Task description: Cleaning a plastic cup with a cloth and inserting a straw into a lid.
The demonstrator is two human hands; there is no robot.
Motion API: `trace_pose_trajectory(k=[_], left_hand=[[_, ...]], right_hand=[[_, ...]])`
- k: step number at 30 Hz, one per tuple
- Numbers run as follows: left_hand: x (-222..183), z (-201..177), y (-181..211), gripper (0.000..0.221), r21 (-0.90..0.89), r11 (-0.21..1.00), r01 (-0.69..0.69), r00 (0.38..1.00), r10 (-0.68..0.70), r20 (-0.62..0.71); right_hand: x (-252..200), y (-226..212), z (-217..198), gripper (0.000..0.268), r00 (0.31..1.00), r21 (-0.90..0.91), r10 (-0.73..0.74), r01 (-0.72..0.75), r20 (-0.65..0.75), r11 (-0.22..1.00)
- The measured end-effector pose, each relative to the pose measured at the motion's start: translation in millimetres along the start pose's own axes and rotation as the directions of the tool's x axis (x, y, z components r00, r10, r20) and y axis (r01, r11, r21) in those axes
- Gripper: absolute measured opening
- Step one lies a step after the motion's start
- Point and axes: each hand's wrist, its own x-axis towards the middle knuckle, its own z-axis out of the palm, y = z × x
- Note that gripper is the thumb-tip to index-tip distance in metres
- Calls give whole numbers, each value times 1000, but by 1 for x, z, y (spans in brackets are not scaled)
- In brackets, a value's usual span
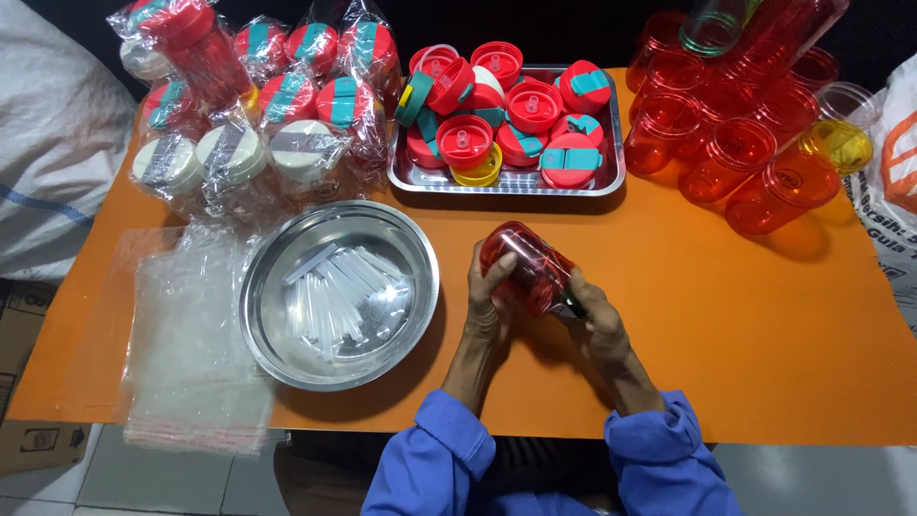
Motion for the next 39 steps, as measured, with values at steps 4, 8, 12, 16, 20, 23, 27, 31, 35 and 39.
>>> trace_pose_trajectory(k=[4,8,12,16,20,23,27,31,35,39], left_hand=[[10,-10,-12,47,40,997,-60,982,52,180],[15,-21,-21,51,169,980,-105,983,76,167],[2,-4,-5,56,258,964,-65,994,40,103],[17,-21,-23,59,373,925,-77,997,61,53],[16,-18,-21,56,389,913,-120,991,136,-14],[9,-12,-12,48,292,953,-83,987,120,-111],[6,-6,-9,42,228,972,-55,987,87,-134],[-2,10,5,38,39,999,17,979,-9,-206],[-3,7,12,42,-84,989,126,972,-140,-189],[5,-1,1,42,-120,982,143,975,-161,-151]], right_hand=[[2,5,-13,66,997,-3,-9,9,75,1000],[3,1,-8,75,967,-460,-81,187,240,868],[5,-14,12,93,925,-839,-111,377,364,393],[5,-21,22,87,811,-738,-255,585,526,338],[-24,-50,51,76,936,-418,-12,168,351,893],[-38,-65,63,74,923,-11,212,-220,322,975],[29,42,-75,40,943,-324,-45,158,329,933],[-11,-27,-18,29,1000,-158,-10,12,12,987],[-29,-58,-35,34,919,-680,-372,190,-131,708],[-27,-53,-94,40,787,-940,-612,150,-74,306]])
